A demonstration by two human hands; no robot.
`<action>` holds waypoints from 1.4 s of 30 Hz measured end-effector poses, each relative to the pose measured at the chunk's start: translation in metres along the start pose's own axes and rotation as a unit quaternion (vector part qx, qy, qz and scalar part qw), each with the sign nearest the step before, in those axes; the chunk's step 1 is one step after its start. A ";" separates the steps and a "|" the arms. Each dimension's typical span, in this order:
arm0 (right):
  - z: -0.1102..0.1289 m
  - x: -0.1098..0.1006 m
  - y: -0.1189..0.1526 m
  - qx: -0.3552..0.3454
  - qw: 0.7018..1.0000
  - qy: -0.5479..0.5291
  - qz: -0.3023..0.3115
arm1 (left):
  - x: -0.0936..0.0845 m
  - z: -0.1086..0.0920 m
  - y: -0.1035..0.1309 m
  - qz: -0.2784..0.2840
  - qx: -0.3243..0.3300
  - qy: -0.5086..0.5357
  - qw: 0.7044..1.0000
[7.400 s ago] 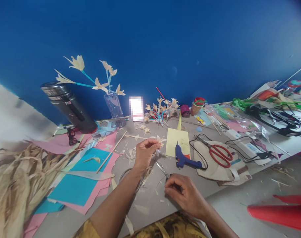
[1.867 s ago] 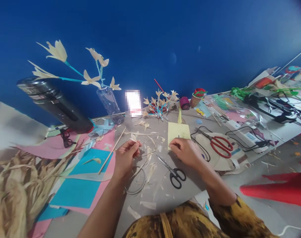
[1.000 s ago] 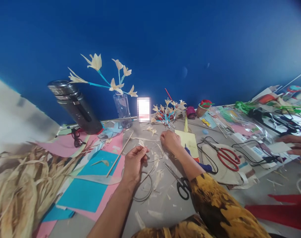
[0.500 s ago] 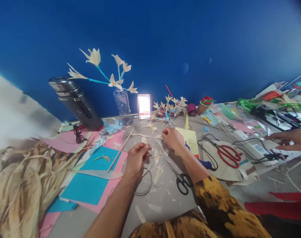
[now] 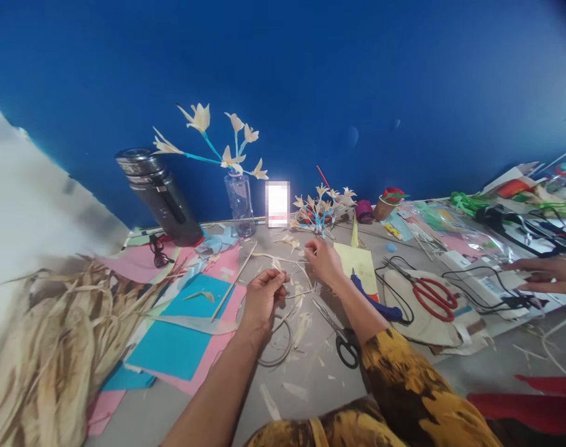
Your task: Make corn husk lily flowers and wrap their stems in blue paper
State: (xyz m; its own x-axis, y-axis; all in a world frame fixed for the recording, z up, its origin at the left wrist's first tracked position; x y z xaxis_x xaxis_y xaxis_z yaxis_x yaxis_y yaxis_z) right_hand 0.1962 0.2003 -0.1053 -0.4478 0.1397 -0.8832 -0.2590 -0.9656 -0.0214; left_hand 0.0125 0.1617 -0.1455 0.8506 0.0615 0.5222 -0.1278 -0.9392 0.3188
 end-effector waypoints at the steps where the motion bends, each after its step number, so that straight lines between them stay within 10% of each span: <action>1: 0.005 -0.005 0.008 -0.025 1.000 -0.017 -0.004 | 0.000 -0.001 0.001 0.004 0.001 0.009 1.000; 8: 0.037 -0.060 0.096 -0.292 0.922 -0.126 -0.223 | 0.017 0.005 0.017 0.089 -0.098 0.074 0.988; 13: 0.044 -0.062 0.120 -0.385 0.881 -0.084 -0.262 | 0.032 0.005 0.030 0.141 -0.137 0.108 0.974; 34: 0.034 -0.068 0.123 -0.384 0.870 -0.163 -0.263 | 0.029 -0.009 0.034 0.085 -0.075 0.034 0.993; 38: 0.008 -0.051 0.098 -0.161 0.922 -0.324 -0.135 | 0.021 -0.031 0.034 0.040 0.087 -0.053 0.994; 42: 0.010 -0.013 0.095 -0.056 0.852 -0.506 0.118 | 0.022 -0.041 0.040 0.028 0.144 -0.123 0.982</action>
State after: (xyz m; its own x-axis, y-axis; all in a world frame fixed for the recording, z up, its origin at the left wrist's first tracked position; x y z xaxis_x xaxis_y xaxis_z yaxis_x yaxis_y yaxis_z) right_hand 0.1691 0.1091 -0.0914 -0.9999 0.0012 -0.0128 -0.0013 -1.0000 0.0065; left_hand 0.0049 0.1396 -0.0890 0.9483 -0.0427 0.3145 -0.0583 -0.9975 0.0404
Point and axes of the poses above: each hand's wrist, its own y-axis away from the middle knuckle, its own x-axis out of the palm, z = x × y, the point moved 8 cm from there along -y, towards the middle knuckle, and after that the axes turned 5 degrees about y, right-handed, at the moved point
